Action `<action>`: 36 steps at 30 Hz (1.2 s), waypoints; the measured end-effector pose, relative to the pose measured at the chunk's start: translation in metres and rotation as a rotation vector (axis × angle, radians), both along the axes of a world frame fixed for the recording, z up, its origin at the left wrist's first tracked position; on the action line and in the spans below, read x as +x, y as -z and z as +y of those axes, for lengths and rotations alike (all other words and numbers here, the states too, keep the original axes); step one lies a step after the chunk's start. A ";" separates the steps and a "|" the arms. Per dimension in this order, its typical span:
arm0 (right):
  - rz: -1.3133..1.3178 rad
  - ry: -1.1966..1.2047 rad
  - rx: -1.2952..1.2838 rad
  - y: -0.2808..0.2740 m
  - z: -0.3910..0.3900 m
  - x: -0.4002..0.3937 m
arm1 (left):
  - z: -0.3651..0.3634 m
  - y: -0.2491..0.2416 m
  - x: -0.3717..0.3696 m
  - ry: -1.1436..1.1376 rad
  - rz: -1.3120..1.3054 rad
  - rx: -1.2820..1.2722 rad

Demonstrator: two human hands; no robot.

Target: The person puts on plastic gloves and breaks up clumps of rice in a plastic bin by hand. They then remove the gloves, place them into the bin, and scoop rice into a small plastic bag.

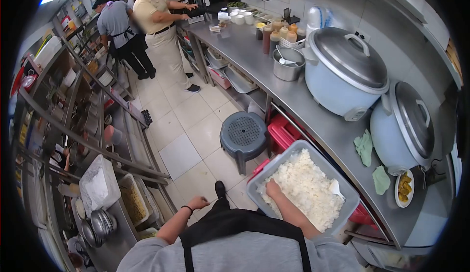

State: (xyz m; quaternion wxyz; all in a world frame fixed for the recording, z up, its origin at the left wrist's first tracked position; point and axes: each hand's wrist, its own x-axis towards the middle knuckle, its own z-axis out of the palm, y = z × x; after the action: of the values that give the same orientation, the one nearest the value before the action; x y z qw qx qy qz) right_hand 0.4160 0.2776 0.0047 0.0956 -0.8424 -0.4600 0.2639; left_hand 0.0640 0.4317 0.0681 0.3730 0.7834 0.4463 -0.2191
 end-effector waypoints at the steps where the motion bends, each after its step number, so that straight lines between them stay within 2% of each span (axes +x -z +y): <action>1: -0.007 -0.155 -0.054 0.021 0.006 0.000 | 0.016 0.008 -0.018 0.002 0.062 0.018; 2: -0.015 -0.309 -0.109 0.035 0.013 0.001 | 0.034 0.015 -0.036 0.005 0.122 0.036; 3: -0.016 -0.299 -0.110 0.033 0.017 0.001 | 0.054 0.021 -0.053 -0.031 0.152 0.022; 5: 0.343 -0.149 -0.057 0.022 0.021 0.003 | 0.102 0.037 -0.089 -0.057 0.180 0.007; 7: 0.382 -0.117 -0.121 0.055 0.024 0.020 | 0.149 0.051 -0.117 -0.268 0.278 -0.102; 9: 0.758 0.441 -0.099 0.033 0.033 0.029 | 0.189 0.040 -0.125 -0.318 0.282 -0.081; 10: 0.791 0.530 -0.001 0.019 0.035 0.032 | 0.217 0.032 -0.128 -0.368 0.281 -0.047; 12: 0.724 0.719 0.040 0.003 0.041 0.042 | 0.267 0.037 -0.132 -0.364 0.300 -0.060; 14: 0.619 0.847 0.248 -0.005 0.040 0.044 | 0.322 0.076 -0.154 0.035 0.103 0.041; 15: 0.500 0.864 0.279 0.003 0.037 0.046 | 0.337 0.055 -0.138 -0.154 0.106 0.051; 16: 0.500 0.884 0.277 0.006 0.038 0.048 | 0.350 0.032 -0.114 -0.335 0.111 0.063; 17: 0.431 0.855 0.222 0.007 0.039 0.048 | 0.364 0.028 -0.100 -0.308 0.121 0.060; 18: 0.367 0.832 0.165 0.009 0.037 0.044 | 0.377 0.023 -0.088 -0.394 0.025 0.071; 19: 0.217 0.744 0.222 0.018 0.033 0.040 | 0.384 0.020 -0.079 -0.476 -0.067 0.077; 20: 0.066 0.651 0.274 0.025 0.033 0.037 | 0.391 0.018 -0.067 -0.437 -0.050 0.069; 22: -0.155 0.607 0.401 0.005 0.042 0.028 | 0.396 0.014 -0.045 -0.371 -0.108 0.036; 24: -0.099 0.738 0.366 -0.019 0.053 0.028 | 0.397 0.019 -0.032 -0.293 -0.095 0.028; 27: -0.027 0.926 0.364 -0.046 0.066 0.041 | 0.411 0.051 -0.025 -0.046 -0.049 0.017; 28: -0.016 0.996 0.387 -0.061 0.070 0.053 | 0.416 0.061 -0.025 0.028 -0.066 0.020; 29: -0.098 1.004 0.379 -0.097 0.081 0.060 | 0.414 0.049 -0.015 0.003 -0.042 -0.055; 30: -0.124 1.052 0.402 -0.131 0.088 0.069 | 0.421 0.063 -0.012 0.011 -0.058 -0.078; 32: -0.297 1.081 0.518 -0.183 0.097 0.094 | 0.423 0.052 0.009 -0.005 -0.019 -0.110; 34: -0.371 1.031 0.906 -0.216 0.101 0.136 | 0.430 0.042 0.044 0.043 0.006 -0.071; 36: -0.522 0.966 0.869 -0.265 0.099 0.177 | 0.444 0.040 0.083 0.095 -0.017 -0.032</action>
State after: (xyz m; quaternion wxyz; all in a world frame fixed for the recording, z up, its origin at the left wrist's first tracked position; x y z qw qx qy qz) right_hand 0.5932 0.3766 0.2696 0.4166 -0.8739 -0.1059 -0.2270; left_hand 0.1466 0.8759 0.0281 0.3783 0.7994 0.4021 -0.2371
